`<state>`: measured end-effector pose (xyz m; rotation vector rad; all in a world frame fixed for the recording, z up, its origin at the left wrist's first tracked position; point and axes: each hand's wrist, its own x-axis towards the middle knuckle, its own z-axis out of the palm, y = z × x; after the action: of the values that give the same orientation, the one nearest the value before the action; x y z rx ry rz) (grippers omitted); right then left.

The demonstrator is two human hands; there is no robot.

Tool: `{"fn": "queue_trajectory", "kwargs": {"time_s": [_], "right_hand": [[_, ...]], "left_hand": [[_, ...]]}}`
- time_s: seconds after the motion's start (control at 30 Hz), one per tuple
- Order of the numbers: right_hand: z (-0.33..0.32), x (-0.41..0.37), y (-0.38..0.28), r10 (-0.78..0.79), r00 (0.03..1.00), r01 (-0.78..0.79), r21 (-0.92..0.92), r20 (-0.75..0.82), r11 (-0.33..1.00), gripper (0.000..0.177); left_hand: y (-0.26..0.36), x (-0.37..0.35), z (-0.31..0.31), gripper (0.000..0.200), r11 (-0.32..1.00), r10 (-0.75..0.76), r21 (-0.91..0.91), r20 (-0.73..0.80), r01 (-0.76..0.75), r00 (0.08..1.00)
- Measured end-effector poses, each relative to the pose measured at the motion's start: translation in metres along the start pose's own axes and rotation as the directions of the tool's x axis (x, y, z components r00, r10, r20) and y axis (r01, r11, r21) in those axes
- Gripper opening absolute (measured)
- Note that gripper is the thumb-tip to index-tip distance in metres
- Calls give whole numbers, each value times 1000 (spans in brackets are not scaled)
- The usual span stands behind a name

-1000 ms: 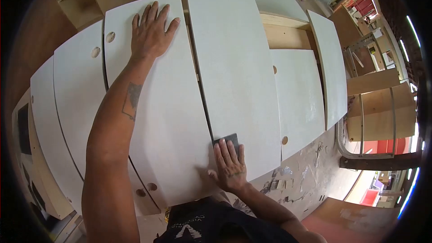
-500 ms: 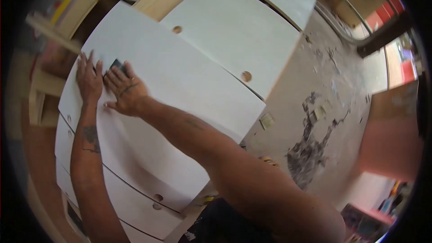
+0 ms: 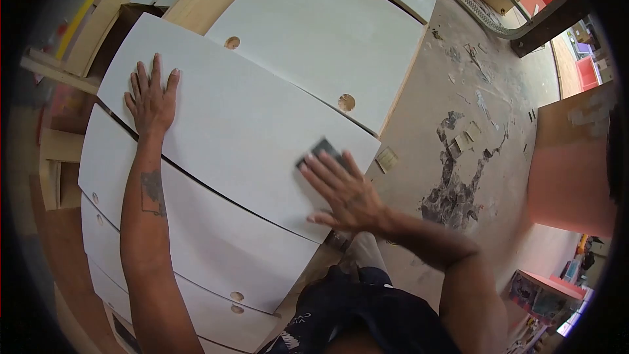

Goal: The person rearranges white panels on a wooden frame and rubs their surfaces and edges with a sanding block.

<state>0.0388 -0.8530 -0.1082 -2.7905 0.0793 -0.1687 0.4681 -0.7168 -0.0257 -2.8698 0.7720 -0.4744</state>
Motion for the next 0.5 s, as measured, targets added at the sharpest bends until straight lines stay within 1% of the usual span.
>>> {"fn": "queue_trajectory", "kwargs": {"time_s": [0.1,0.13,0.2,0.23,0.27,0.33,0.43,0.47,0.5], "right_hand": [[-20,97,25,-39,994,39,-1,-100,999,95],[-13,128,33,-111,976,114,7,-185,993,95],[-20,170,37,-177,968,191,65,-176,979,95],[-8,177,43,-223,943,235,19,-246,972,95],[-13,167,48,-250,938,266,37,-239,963,96],[-20,112,60,-237,960,226,-89,-151,970,99],[-28,5,76,-152,988,151,-83,0,985,101],[-26,-14,77,-125,990,128,-59,64,990,101],[-27,-13,76,-125,989,130,-61,72,990,101]], "left_hand": [[-6,-4,5,74,1000,21,-12,-6,-21,1000],[-4,0,4,73,999,38,-34,-28,-39,999],[-8,1,6,73,999,35,-22,-16,-36,999],[-9,3,3,73,999,30,-19,-7,-30,1000],[-6,1,-1,73,1000,27,-9,16,-26,1000],[0,-5,-9,73,999,27,-26,22,-26,999],[12,-5,-24,73,1000,-14,-19,51,15,999],[16,-7,-28,73,999,-31,-5,71,32,997],[19,-9,-31,71,1000,-26,8,71,26,997]]}}
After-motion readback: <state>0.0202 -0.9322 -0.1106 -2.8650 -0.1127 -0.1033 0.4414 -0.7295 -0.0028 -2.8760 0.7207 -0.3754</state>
